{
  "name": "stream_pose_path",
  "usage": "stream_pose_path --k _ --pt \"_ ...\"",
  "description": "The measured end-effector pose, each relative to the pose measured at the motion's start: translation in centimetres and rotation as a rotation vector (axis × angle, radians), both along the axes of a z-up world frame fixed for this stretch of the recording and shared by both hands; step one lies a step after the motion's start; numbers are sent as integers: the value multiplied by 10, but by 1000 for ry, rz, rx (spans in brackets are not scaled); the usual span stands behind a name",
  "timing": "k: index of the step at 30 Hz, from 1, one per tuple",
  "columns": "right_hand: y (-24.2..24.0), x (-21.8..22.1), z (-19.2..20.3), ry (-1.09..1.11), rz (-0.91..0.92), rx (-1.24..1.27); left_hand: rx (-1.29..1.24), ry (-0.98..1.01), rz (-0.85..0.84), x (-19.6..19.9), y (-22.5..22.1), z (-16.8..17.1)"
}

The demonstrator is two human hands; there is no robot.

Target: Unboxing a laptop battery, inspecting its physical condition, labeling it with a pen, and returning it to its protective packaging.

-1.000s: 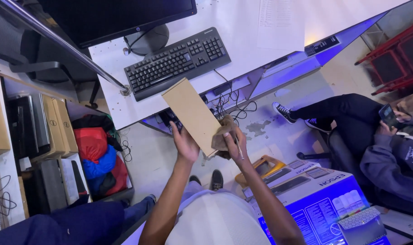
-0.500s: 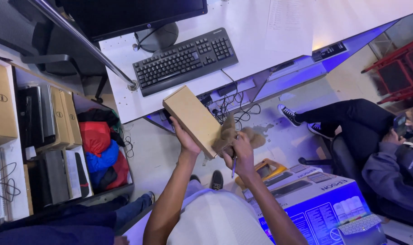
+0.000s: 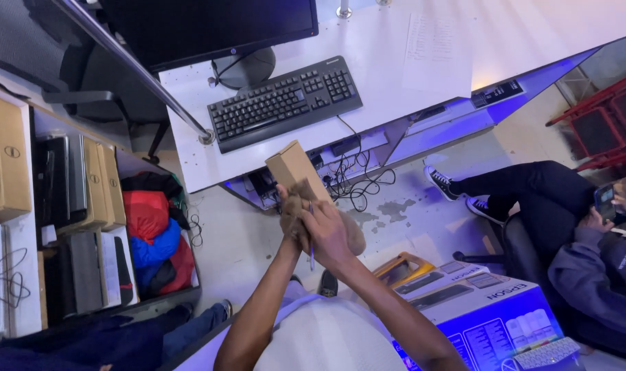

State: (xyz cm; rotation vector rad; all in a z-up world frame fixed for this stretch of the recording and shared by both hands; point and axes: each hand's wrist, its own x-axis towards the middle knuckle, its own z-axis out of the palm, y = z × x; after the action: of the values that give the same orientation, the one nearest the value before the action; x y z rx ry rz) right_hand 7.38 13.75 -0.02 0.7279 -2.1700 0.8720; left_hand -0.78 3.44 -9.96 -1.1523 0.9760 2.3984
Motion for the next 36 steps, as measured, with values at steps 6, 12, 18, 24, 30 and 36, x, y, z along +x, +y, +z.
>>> stream_pose_path --k 6,12,18,24,30,36 --pt "-19 -62 -3 107 -136 5 358 164 40 14 -4 -39" --pt "-17 -85 2 26 -119 1 729 331 107 37 -9 -76" --pt "-7 -18 5 -140 179 -65 1103 525 184 37 -12 -117" --pt "20 17 -55 -273 236 -230 860 529 171 35 2 -76" --pt "34 9 -43 -405 245 -456 208 277 131 20 12 -34" --pt "11 -33 -26 -469 147 -449 108 260 51 2 3 18"
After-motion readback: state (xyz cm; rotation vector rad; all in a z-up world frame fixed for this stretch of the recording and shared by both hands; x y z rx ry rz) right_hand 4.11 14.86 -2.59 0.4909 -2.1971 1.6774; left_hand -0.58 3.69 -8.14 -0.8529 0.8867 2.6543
